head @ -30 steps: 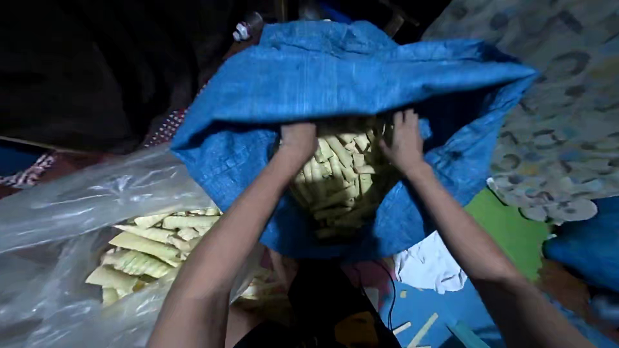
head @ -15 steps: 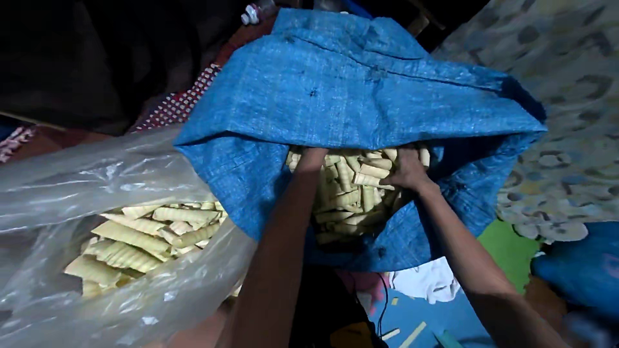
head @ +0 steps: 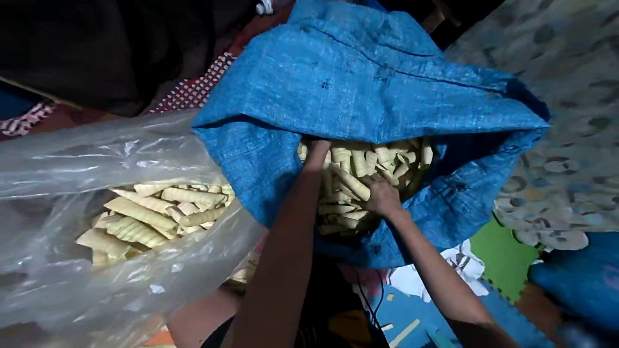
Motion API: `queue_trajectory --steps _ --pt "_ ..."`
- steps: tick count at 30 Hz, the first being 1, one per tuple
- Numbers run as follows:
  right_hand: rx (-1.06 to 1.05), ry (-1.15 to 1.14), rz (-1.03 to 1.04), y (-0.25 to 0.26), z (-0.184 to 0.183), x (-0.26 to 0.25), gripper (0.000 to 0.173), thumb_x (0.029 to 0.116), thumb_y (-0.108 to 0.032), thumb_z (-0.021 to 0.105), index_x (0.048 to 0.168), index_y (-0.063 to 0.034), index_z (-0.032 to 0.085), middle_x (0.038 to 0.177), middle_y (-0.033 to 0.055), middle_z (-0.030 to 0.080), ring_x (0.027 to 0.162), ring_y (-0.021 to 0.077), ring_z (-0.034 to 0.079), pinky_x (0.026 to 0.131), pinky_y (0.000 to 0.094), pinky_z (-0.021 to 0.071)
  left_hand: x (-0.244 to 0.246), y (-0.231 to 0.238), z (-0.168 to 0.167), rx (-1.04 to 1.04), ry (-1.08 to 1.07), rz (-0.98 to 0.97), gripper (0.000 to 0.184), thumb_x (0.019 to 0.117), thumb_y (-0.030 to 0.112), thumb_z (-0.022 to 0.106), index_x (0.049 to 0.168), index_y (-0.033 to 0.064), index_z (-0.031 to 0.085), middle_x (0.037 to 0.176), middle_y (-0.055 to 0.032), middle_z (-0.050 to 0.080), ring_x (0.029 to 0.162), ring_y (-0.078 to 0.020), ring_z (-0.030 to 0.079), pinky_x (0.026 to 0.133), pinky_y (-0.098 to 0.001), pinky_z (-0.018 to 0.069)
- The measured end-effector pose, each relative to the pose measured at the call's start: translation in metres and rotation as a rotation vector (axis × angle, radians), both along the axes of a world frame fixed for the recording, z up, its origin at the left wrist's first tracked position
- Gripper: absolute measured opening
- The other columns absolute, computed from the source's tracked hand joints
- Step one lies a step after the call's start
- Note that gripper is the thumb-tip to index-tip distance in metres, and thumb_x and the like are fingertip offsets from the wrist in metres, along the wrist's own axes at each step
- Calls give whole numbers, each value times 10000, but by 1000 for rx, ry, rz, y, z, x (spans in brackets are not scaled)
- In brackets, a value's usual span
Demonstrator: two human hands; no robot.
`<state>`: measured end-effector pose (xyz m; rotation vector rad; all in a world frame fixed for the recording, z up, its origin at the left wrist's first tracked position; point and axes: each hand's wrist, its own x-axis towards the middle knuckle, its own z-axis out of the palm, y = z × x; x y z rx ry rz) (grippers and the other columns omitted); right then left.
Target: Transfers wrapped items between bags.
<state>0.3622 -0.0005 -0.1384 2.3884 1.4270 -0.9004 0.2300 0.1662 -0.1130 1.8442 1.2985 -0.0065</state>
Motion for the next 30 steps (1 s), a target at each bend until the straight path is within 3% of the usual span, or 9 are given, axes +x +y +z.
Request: queue_trajectory --steps 3,7,12,15,18,21,23,26,30 --pt "-40 -70 -10 -9 -18 5 740 810 -335 861 1455 -132 561 1511 218 482 1330 470 501 998 695 437 12 -6 1 -295 -213 184 434 1082 131 493 1473 -57 467 1542 -224 469 1437 -322 445 1184 -441 352" --pt "70 -9 -32 -23 -1 7 638 812 -218 844 1399 -122 612 1362 226 610 1239 466 584 969 688 475 -34 -47 -27 -555 -742 312 610 935 304 725 1419 18 486 1227 -235 641 986 -315 691 774 -466 610" --pt "62 0 -72 -37 9 17 630 857 -170 803 1432 -63 570 1398 284 566 1236 515 570 971 720 454 -161 -131 61 -706 -371 11 645 907 190 773 1470 58 487 1308 -165 629 1123 -205 650 975 -397 542" --pt "-17 -60 -58 -27 -7 18 693 777 -170 870 1402 -65 591 1409 286 548 1220 529 568 912 738 473 -228 -175 73 -722 -461 191 727 808 109 807 1455 41 482 1238 -92 682 1088 -142 685 951 -338 582" --pt "-179 131 -116 -14 -26 45 1002 731 -211 923 1546 -54 361 1423 352 499 1286 550 504 1013 742 414 -277 -208 69 -614 -802 526 592 800 5 739 1347 56 519 1108 11 734 1003 -84 711 895 -298 607" --pt "-284 137 -100 -2 -43 56 1096 669 -166 953 1549 -48 311 1359 334 555 1251 518 542 1014 692 437 -311 -220 57 -502 -1017 841 398 843 198 750 1185 112 566 1001 18 754 895 -95 730 791 -284 622" --pt "-360 59 -18 3 -28 42 1008 723 -197 919 1551 -71 357 1373 324 554 1273 513 533 1026 696 421 -329 -220 51 -459 -1084 951 638 800 378 839 1281 84 541 1110 -73 749 955 -174 743 805 -317 632" --pt "-298 -4 104 -7 -39 41 753 753 -310 895 1391 -41 599 1282 314 623 1226 513 569 998 735 422 -348 -223 50 -371 -1092 975 541 852 289 805 1291 83 566 1172 -105 739 1013 -207 742 850 -335 631" --pt "-128 134 138 -30 -44 60 740 724 -275 918 1364 -53 618 1204 294 662 1139 496 617 954 726 459 -359 -226 53 -310 -1036 996 440 877 249 761 1263 106 603 1166 -80 744 1004 -180 739 846 -310 626"
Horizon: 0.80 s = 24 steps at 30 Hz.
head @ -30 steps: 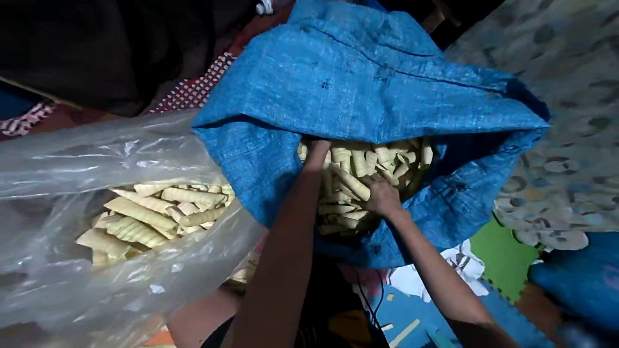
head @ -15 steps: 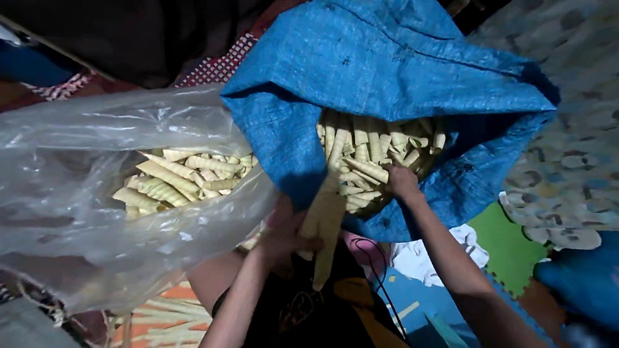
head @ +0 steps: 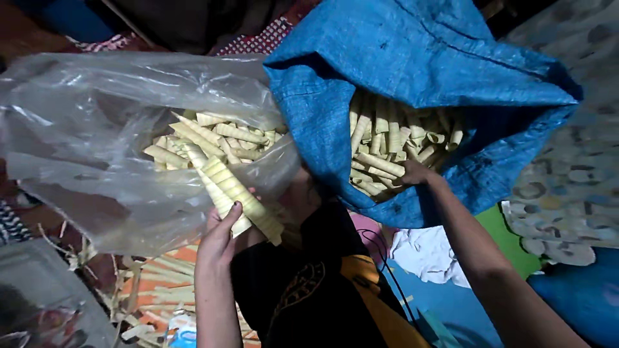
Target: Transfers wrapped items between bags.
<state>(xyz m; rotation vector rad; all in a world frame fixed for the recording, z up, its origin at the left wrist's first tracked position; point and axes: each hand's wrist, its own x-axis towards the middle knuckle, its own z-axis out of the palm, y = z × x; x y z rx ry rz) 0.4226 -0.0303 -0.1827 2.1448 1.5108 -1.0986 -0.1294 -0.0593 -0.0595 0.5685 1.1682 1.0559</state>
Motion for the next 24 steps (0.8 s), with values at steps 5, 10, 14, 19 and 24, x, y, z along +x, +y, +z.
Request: queue_trajectory --steps 5,10,14,19,24 --pt "442 174 -266 -26 108 -30 742 773 -62 870 1417 31 512 1261 323 609 1141 446 618 984 652 481 -14 1 10 38 75 51 322 940 171 669 1254 120 615 1177 -54 746 1015 -163 735 853 -315 625" --pt "1153 905 -430 -13 173 -133 842 749 -131 831 1468 -70 396 1452 34 582 1268 167 610 1045 359 544 -33 17 25 20 55 221 297 1027 140 573 1323 118 553 1206 -38 728 1051 -140 720 889 -305 612" --pt "1182 1379 -228 64 173 -270 728 778 -141 842 1399 -67 470 1308 0 681 1210 150 648 1039 369 553 -38 78 23 10 -26 384 274 1099 236 445 1330 126 547 1187 -17 719 1039 -104 703 873 -281 600" --pt "408 763 189 135 84 -380 1064 711 -166 938 1567 -9 326 1405 280 559 1272 383 584 1085 542 478 -58 100 -53 -421 25 589 667 986 617 460 1485 179 404 1395 -134 539 1205 -297 570 903 -551 524" --pt "121 615 260 33 52 -348 1282 743 -322 929 1647 -48 61 1610 308 287 1416 472 419 1126 608 395 -18 -12 -45 -668 250 476 610 1043 488 408 1473 58 365 1246 -172 555 988 -249 587 787 -465 524"
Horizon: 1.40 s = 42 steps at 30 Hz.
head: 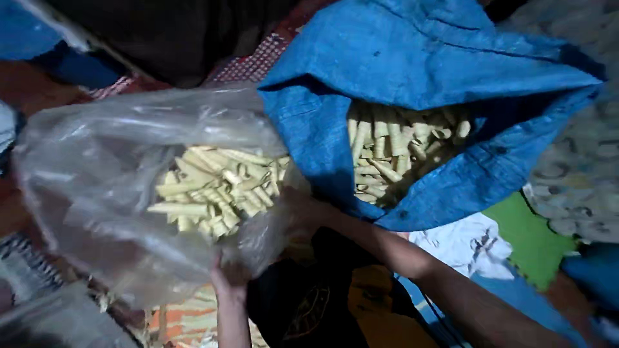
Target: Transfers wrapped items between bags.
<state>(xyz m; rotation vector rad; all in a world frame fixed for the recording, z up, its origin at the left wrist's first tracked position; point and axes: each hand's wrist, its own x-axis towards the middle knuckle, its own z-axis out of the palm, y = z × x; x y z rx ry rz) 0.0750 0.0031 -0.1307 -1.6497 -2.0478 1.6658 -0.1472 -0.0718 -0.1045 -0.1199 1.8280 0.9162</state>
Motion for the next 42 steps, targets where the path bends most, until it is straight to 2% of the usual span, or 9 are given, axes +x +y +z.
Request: queue_trajectory --steps 4,6,9,12,15,18,29,36,42 --pt "174 391 -281 -58 58 78 637 900 -152 774 1462 17 528 1378 184 638 1273 248 619 1107 402 478 70 -17 29 495 353 -551 574 1022 120 487 1502 -133 300 1487 -283 438 1278 -217 517 1019 -382 476" --pt "268 345 -621 -62 55 139 355 953 -48 657 1302 14 647 1203 122 721 1055 148 707 932 334 593 124 11 48 890 507 -937 449 971 138 598 1282 -176 523 1279 -262 605 1179 -173 618 995 -310 530" --pt "331 -76 -952 -46 4 230 292 970 -27 590 1246 55 635 1121 200 708 973 258 707 878 437 580 223 64 59 1078 490 -1491 278 973 187 655 1177 6 705 1157 -158 710 1042 -247 706 912 -432 585" --pt "263 -348 -982 -33 -21 279 506 923 -133 743 1359 59 574 1298 307 618 1208 453 608 1056 607 467 307 117 15 819 560 -1716 596 984 413 668 1318 -72 571 1336 -298 564 1198 -444 607 983 -560 536" --pt "429 -447 -1060 -5 -9 290 724 852 -316 827 1399 55 529 1300 320 593 1189 474 591 1007 604 484 351 164 -16 381 638 -1612 1008 848 443 804 1516 -127 308 1598 -350 244 1436 -502 359 1108 -572 418" --pt "264 -661 -955 36 14 293 909 777 -543 837 1373 82 554 1475 373 409 1384 550 381 1095 670 375 357 181 -41 280 643 -1518 1137 829 403 829 1581 -106 145 1625 -343 202 1421 -475 412 1094 -544 448" --pt "-75 -460 -906 75 -15 289 914 776 -617 817 1307 90 586 1297 341 591 1250 485 558 1032 671 433 361 203 -66 164 447 -1452 1074 718 455 913 1455 -109 373 1340 -327 567 1241 -433 593 1013 -556 503" --pt "-193 -222 -1009 78 -14 289 842 795 -415 849 1384 83 510 1344 321 561 1261 433 549 1049 619 443 364 196 -72 120 22 -1283 1195 702 311 931 1564 -40 181 1419 -330 495 1309 -433 528 1060 -571 474" --pt "-354 327 -1269 12 31 274 334 926 -217 662 1228 -91 592 945 53 688 797 135 678 696 321 592 337 150 -45 253 -470 -1219 691 902 319 774 1447 26 467 1209 -203 659 1045 -291 667 907 -483 565"
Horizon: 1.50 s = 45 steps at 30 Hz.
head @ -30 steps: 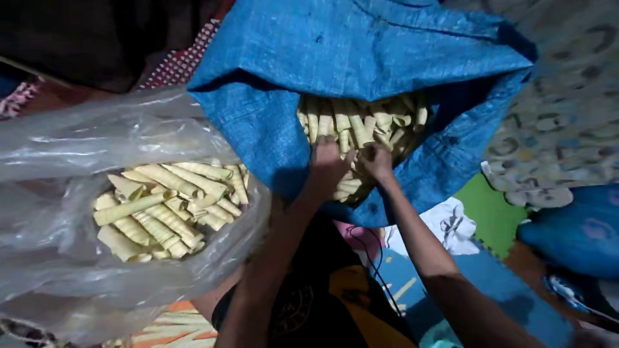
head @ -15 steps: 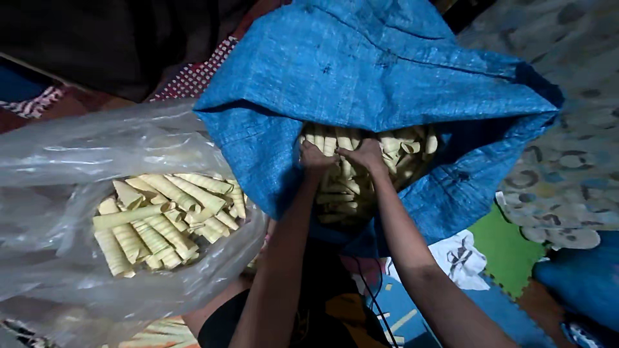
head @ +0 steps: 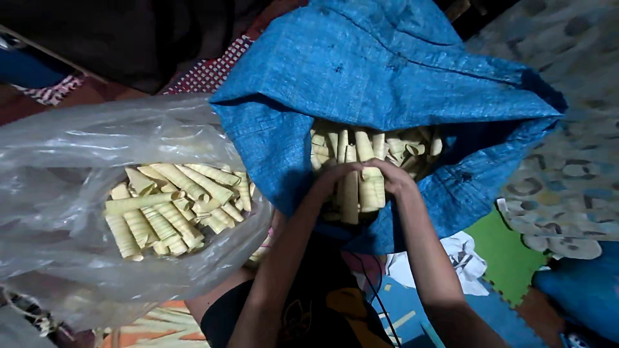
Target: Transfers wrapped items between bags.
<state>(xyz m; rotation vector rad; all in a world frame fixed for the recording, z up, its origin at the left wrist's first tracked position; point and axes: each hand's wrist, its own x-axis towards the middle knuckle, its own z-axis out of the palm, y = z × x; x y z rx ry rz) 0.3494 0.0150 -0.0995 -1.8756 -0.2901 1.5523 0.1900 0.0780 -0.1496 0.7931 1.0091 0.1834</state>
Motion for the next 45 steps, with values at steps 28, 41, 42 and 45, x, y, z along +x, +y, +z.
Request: queue_trajectory --steps 28,41,42,45 --pt "714 -116 412 -29 67 -263 1139 726 -153 927 1628 -221 235 1508 132 491 1131 338 640 780 519 599 -348 -81 164 930 1108 607 1049 948 518 663 1591 -84 95 1567 -393 273 1433 -529 349 1166 -639 310" --pt "-235 -261 390 -119 7 -62 581 920 -35 675 1439 55 431 1171 222 625 978 259 646 877 416 547 -14 -50 1 649 771 -792 683 945 548 661 1140 -107 647 1197 -324 633 1139 -486 617 899 -656 504" --pt "-149 -250 284 -122 16 -54 487 950 -12 618 1401 45 442 984 138 624 771 168 639 722 324 567 -16 -55 -37 685 783 -888 579 914 454 713 1144 -75 666 1194 -283 654 1127 -456 633 903 -636 515" --pt "122 -363 12 -108 26 -25 454 954 67 575 1389 24 451 921 99 632 695 146 630 662 327 572 -45 -70 -100 918 599 -894 383 955 322 690 1087 -36 721 1122 -246 698 1088 -435 655 944 -617 512"
